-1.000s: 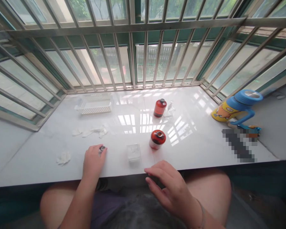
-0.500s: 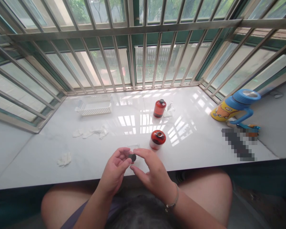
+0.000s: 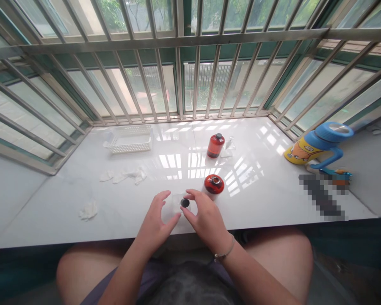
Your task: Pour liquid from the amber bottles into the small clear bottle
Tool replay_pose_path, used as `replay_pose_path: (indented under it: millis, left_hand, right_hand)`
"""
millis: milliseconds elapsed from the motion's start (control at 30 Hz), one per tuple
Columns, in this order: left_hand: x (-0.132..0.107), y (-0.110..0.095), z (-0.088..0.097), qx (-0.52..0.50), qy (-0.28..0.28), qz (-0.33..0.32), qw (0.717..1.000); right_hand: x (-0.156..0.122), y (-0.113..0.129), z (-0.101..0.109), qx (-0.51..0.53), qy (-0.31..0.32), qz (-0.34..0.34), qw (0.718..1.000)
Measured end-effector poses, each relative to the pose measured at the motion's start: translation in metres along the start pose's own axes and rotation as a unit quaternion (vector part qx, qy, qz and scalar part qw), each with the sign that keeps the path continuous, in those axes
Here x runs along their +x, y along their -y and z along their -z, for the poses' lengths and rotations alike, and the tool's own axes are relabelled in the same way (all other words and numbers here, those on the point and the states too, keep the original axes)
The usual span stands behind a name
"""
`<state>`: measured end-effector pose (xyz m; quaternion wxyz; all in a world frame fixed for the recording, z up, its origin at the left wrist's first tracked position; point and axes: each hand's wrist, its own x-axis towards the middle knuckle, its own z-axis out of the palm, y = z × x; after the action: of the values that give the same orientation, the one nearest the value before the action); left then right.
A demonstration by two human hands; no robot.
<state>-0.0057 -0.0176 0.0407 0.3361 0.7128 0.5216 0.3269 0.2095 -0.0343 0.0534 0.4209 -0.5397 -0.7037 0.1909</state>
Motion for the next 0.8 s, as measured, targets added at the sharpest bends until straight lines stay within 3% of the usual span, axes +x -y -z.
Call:
replay_pose_path:
  millis: [133, 333, 533, 800]
  left_hand:
    - [0.011, 0.013, -0.008, 0.031, 0.054, -0.019, 0.998]
    - [0.029, 0.009, -0.021, -0.005, 0.093, 0.034, 0.995]
    - [0.03, 0.006, -0.024, -0.012, 0.08, 0.072, 0.994]
    - [0.035, -0.001, -0.017, -0.025, 0.106, 0.052, 0.993]
  right_hand:
    - [0.006, 0.002, -0.005, -0.024, 0.028, -0.01, 0.999]
    - [0.018, 0.003, -0.005, -0.053, 0.081, -0.011, 0.995]
    - [0.024, 0.005, 0.003, -0.053, 0.136, -0.015, 0.989]
    - [0.03, 0.007, 0.006, -0.101, 0.183, 0.02, 0.978]
